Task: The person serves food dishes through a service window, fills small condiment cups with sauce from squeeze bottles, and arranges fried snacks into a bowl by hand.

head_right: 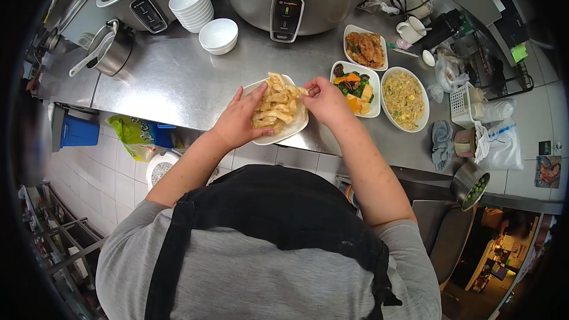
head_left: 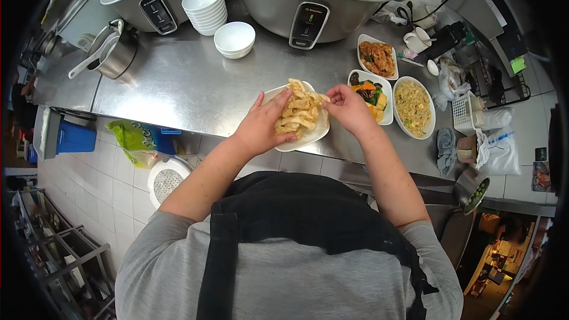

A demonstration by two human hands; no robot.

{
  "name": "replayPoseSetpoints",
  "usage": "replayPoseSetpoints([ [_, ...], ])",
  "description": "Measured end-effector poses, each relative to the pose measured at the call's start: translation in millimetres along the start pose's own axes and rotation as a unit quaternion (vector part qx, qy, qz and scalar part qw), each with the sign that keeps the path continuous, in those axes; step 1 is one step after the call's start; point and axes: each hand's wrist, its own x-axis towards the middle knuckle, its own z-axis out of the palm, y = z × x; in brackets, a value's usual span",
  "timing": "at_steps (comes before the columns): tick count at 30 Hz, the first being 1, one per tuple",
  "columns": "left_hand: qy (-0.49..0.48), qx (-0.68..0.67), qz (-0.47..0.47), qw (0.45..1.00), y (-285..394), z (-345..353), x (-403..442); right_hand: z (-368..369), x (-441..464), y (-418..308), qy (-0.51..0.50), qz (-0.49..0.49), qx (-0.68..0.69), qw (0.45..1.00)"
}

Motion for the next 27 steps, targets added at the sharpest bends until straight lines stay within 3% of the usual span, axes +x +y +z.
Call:
replayPoseSetpoints([
  [2,0.008,0.018,-0.011,1.000,3.6,-0.6,0.4,-0.4,-2.7,-11.6,0.031,-0.017,0.078,0.996],
  [6,0.029,0.014,-0.035,0.999,6.3,-4.6,-6.2,1.0,-30.5,-44.8,0.055,-0.094,0.078,0.991],
  [9,0.090,-0.045,-0.025,0.995,-2.8,-2.6,-13.0,16.6,-36.7,-42.8,0.042,-0.315,-0.067,0.946],
  [12,0.119,-0.016,0.011,0.993,-6.9,-5.6,-17.5,23.8,-45.8,-41.5,-0.002,-0.344,-0.142,0.928],
  [15,0.121,-0.015,0.033,0.992,-7.3,-9.2,-20.4,22.6,-49.8,-47.7,-0.003,-0.382,-0.134,0.915],
  [19,0.106,0.081,0.049,0.990,-8.2,-8.1,-19.3,17.9,-26.2,-42.7,0.009,-0.357,-0.079,0.931],
  [21,0.140,0.031,0.024,0.989,-3.0,-9.4,-21.3,13.9,-2.7,-45.2,0.098,-0.166,0.019,0.981],
  [22,0.137,0.029,0.024,0.990,-1.2,-6.7,-22.5,15.3,12.5,-42.9,0.098,-0.163,0.019,0.982],
  [24,0.142,0.010,0.003,0.990,2.2,-2.9,-20.8,24.8,44.2,-33.8,0.083,-0.068,-0.111,0.988],
  [27,0.135,0.010,-0.017,0.991,10.8,1.3,-19.5,36.1,61.1,-29.7,0.048,-0.088,-0.193,0.976],
])
